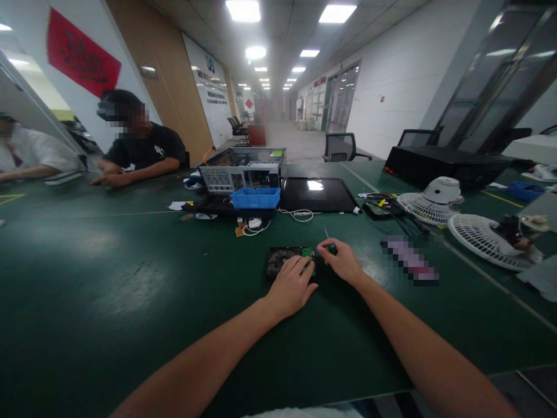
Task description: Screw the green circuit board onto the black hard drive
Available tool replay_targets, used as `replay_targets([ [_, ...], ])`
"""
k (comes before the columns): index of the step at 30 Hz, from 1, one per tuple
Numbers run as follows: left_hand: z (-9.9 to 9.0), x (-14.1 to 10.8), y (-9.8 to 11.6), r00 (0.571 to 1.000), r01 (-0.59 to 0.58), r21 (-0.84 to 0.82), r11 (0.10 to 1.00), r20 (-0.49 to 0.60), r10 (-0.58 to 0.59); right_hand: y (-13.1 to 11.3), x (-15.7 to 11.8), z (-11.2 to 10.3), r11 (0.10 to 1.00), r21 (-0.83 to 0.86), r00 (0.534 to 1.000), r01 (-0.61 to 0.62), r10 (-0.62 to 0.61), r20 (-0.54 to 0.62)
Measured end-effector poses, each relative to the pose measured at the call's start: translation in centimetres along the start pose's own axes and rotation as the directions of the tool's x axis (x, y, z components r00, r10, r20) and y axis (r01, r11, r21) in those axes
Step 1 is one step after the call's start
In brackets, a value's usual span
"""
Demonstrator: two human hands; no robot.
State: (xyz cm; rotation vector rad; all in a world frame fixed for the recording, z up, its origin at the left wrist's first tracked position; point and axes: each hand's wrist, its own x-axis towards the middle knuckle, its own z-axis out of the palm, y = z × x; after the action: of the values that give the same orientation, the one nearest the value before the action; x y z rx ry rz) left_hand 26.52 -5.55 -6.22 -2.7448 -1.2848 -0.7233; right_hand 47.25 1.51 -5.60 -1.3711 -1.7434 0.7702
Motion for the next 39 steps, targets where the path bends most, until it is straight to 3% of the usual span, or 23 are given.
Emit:
replay_targets([
  [4,-0.5,0.0,-0.7,0.998,-0.067,-0.065,0.996,0.006,0.068,-0.3,0.3,0.7,0.948,-0.233,0.975,0.217,-0.224,-0.006],
  [7,-1.1,0.0,-1.4,0.989,-0.15,-0.141,0.979,-0.001,0.151,-0.4,0.5,0.7,0.895,-0.334,0.952,0.296,-0.305,0.026],
  [11,-1.7,0.0,-1.8,0.977,-0.208,-0.202,0.957,-0.001,0.212,-0.7,0.5,0.3,0.861,-0.41,0.953,0.302,-0.283,0.106],
  [19,-1.7,-0.1,-1.7,0.98,-0.197,-0.209,0.958,-0.039,0.193,-1.7,0.0,-0.5,0.777,-0.535,0.94,0.332,-0.229,0.252],
  [24,-1.5,-0.1,-1.7,0.981,-0.192,-0.206,0.96,-0.039,0.188,-1.9,-0.1,-0.7,0.729,-0.585,0.931,0.355,-0.224,0.287],
  [39,-1.4,-0.1,-1.6,0.981,-0.194,-0.218,0.956,-0.042,0.189,-2.0,-0.1,-0.5,0.714,-0.601,0.93,0.359,-0.217,0.297],
])
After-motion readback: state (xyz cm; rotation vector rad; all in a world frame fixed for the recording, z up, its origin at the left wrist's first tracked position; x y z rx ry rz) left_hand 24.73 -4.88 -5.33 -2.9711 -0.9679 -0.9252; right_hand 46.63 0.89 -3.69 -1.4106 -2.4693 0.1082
